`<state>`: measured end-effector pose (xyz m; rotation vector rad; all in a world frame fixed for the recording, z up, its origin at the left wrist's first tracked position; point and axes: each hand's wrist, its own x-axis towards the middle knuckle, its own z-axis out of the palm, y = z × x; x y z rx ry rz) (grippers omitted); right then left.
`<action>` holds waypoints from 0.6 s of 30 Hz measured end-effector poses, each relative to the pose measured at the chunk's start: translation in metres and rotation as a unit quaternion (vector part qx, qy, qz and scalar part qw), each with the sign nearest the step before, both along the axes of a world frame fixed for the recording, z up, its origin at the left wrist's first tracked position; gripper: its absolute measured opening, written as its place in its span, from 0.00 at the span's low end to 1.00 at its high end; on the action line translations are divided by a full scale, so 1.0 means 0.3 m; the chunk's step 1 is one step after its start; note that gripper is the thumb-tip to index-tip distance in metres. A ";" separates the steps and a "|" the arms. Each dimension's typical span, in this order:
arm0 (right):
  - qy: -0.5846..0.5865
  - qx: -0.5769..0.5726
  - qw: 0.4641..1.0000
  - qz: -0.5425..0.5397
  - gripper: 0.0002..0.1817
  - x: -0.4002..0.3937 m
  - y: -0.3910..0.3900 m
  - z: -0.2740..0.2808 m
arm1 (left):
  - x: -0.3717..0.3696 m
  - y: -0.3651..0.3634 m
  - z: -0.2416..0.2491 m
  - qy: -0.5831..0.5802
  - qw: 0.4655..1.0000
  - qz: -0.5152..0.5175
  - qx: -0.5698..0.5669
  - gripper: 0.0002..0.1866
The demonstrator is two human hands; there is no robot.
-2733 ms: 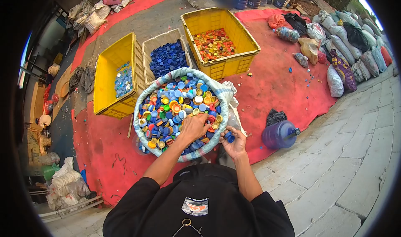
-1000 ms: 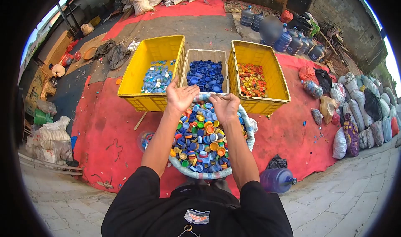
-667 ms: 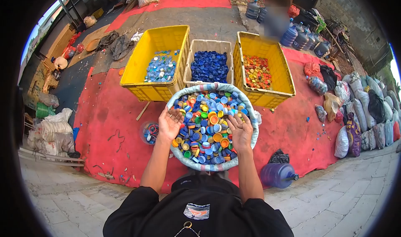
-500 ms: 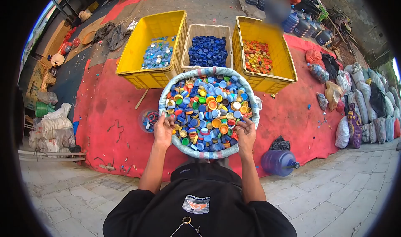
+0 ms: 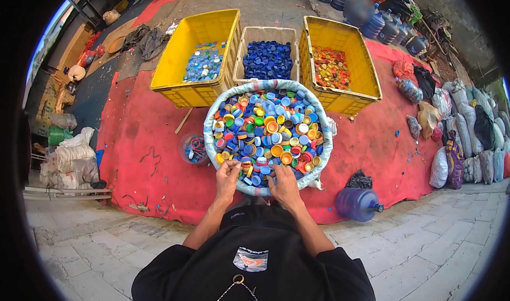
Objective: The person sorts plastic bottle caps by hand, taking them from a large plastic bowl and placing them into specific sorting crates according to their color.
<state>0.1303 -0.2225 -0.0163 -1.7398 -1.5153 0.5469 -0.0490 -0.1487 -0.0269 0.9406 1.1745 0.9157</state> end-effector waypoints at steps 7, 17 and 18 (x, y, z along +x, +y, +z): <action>-0.035 0.001 0.999 0.040 0.27 -0.018 0.039 -0.001 | -0.034 0.005 0.000 0.032 0.998 0.035 0.032 0.10; 0.097 -0.034 0.994 -0.023 0.21 -0.010 0.056 -0.028 | -0.055 -0.029 -0.019 0.179 0.971 -0.027 0.156 0.15; 0.136 -0.022 0.989 -0.045 0.21 -0.004 0.054 -0.021 | -0.047 -0.032 0.008 0.218 0.952 -0.054 0.207 0.16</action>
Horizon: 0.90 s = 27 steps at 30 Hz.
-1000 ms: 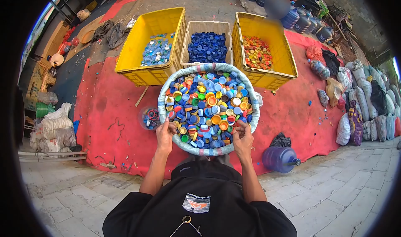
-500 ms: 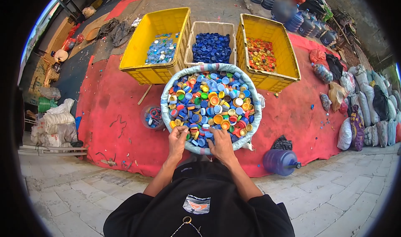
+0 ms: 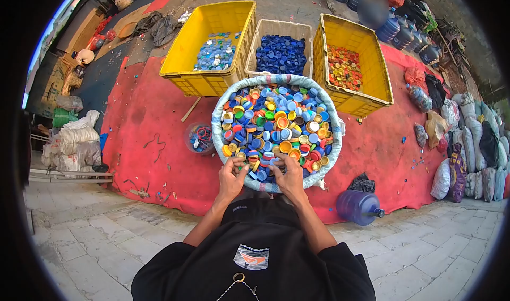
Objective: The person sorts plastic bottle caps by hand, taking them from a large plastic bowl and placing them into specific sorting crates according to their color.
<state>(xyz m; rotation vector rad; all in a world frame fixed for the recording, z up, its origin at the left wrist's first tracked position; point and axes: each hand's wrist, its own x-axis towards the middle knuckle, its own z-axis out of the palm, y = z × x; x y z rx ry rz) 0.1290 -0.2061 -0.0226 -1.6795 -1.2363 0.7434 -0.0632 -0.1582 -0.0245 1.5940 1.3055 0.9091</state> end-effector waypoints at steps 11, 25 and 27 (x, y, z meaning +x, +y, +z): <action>0.681 0.006 0.710 -0.181 0.18 0.143 -0.048 0.050 | 0.062 -0.040 0.021 0.193 0.947 -0.181 0.181 0.33; 0.674 -0.021 0.712 -0.194 0.16 0.091 -0.074 0.019 | 0.075 -0.010 0.008 0.188 0.952 -0.176 0.166 0.25; 0.659 -0.007 0.725 -0.201 0.15 0.082 -0.063 0.031 | 0.069 0.007 0.010 0.102 0.978 -0.131 0.124 0.22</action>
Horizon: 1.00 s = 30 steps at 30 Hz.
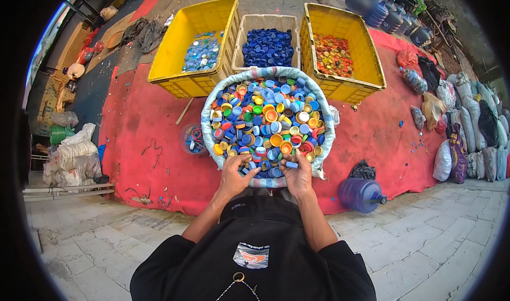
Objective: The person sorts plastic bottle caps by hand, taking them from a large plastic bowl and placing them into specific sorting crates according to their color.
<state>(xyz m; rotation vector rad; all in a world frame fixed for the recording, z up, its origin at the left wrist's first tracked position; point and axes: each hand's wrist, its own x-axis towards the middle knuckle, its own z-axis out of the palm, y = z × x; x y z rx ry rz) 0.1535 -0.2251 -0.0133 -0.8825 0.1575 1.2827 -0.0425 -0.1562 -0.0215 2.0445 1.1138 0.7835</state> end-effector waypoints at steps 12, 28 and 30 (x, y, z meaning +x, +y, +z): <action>-0.681 0.037 0.639 0.355 0.25 -0.161 0.072 0.009 | -0.193 0.101 0.016 -0.606 0.595 0.152 -0.506 0.10; -0.703 0.021 0.641 0.307 0.25 -0.193 0.077 -0.023 | -0.109 0.051 0.020 -0.366 0.804 0.177 -0.434 0.08; -0.642 -0.013 0.711 0.285 0.24 -0.147 0.079 0.019 | -0.079 0.061 0.034 -0.288 0.852 0.152 -0.409 0.09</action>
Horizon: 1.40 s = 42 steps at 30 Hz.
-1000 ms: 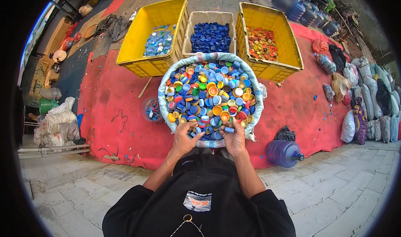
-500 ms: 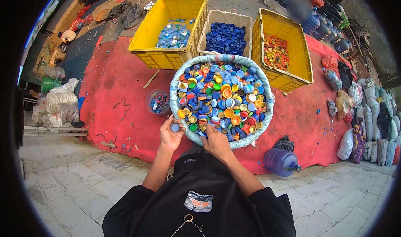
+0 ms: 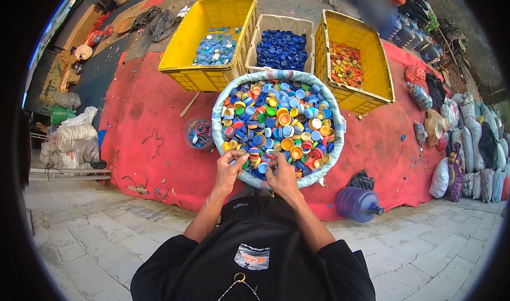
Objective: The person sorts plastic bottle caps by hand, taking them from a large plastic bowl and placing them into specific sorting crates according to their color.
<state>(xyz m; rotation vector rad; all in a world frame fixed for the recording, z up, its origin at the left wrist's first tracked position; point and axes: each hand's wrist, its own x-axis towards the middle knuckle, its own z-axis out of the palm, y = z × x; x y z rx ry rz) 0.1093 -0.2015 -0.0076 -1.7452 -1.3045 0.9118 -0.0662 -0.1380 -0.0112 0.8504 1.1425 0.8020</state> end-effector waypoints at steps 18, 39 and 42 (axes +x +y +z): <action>0.693 0.027 0.691 -0.203 0.21 0.218 -0.183 -0.056 | 0.288 0.077 0.006 0.483 0.772 -0.230 0.342 0.13; 0.747 -0.053 0.613 -0.253 0.21 0.154 -0.021 0.021 | 0.113 0.110 0.021 -0.419 0.888 -0.044 -0.186 0.17; 0.731 -0.052 0.641 -0.227 0.20 0.116 0.024 0.050 | 0.075 0.102 -0.003 -0.394 0.898 -0.018 -0.197 0.16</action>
